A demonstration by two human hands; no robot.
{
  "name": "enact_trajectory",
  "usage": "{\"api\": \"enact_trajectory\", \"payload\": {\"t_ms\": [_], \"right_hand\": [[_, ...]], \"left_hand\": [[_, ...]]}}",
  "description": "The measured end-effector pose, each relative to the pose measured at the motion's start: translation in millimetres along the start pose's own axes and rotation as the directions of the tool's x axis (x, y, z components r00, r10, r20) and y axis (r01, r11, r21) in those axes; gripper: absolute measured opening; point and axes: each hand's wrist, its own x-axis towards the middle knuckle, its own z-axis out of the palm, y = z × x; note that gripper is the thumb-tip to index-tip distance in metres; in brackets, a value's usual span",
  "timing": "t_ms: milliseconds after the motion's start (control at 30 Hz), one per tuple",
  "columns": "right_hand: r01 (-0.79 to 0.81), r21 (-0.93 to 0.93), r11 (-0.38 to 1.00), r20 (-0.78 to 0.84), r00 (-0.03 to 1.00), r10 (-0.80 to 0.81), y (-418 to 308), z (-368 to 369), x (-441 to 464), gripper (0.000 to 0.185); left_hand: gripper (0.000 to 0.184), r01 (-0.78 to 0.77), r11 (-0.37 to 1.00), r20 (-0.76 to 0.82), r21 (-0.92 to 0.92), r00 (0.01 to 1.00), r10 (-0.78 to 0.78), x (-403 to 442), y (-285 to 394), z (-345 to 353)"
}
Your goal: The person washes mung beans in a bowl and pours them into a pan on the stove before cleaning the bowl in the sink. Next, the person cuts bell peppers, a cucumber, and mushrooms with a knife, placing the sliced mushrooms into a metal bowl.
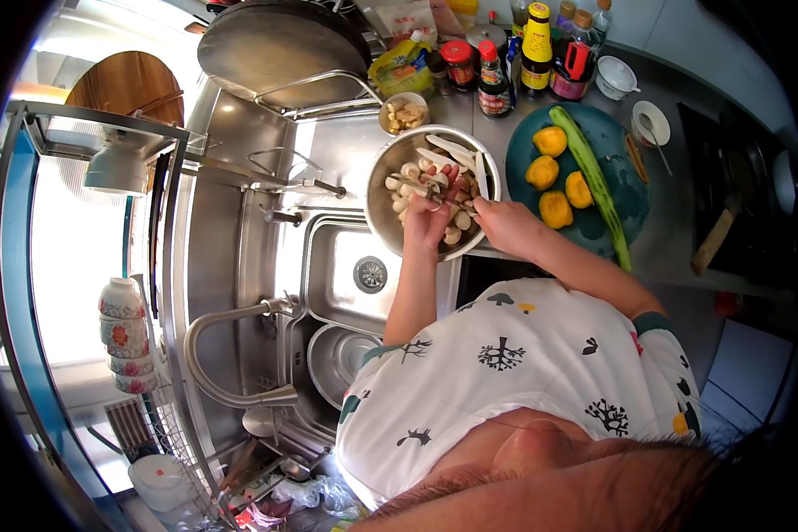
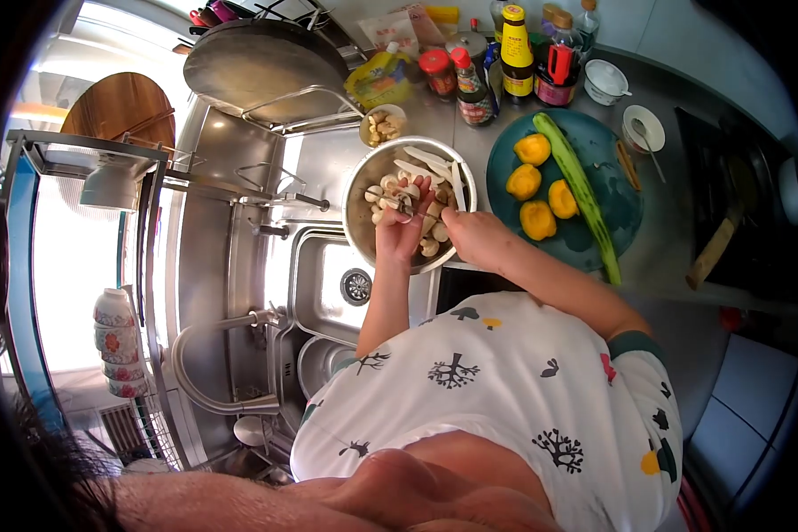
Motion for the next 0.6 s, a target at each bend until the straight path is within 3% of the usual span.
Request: {"api": "enact_trajectory", "payload": {"t_ms": [67,167,267,467,533,567,600], "right_hand": [[-0.035,0.039,0.999,0.021,0.999,0.035,4,-2,4,0.013],[-0.071,0.293,0.953,0.024,0.997,0.067,19,-5,6,0.018],[-0.083,0.375,0.923,0.034,0.997,0.076,33,-6,6,0.019],[-0.067,0.237,0.969,-0.08,0.993,0.088,38,-14,-2,0.017],[-0.043,0.204,0.978,-0.123,0.99,0.069,37,-13,-5,0.017],[-0.035,0.192,0.981,-0.156,0.986,0.065,37,-12,-5,0.017],[-0.026,0.178,0.984,-0.189,0.98,0.06,36,-11,-6,0.017]], "left_hand": [[0.066,0.005,1.0,0.005,0.008,1.0,-0.005,-3,2,-1],[0.071,0.073,0.997,0.066,-0.021,0.995,-0.072,-8,4,5],[0.069,0.112,0.993,0.067,0.036,0.991,-0.115,-7,4,9],[0.057,0.179,0.976,-0.018,0.126,0.984,-0.178,6,0,1],[0.05,0.158,0.935,-0.143,0.318,0.983,-0.118,8,-2,20],[0.045,0.024,0.672,0.007,0.74,0.999,-0.043,18,-6,-9],[0.045,0.024,0.673,0.006,0.74,0.999,-0.042,17,-7,2]]}}
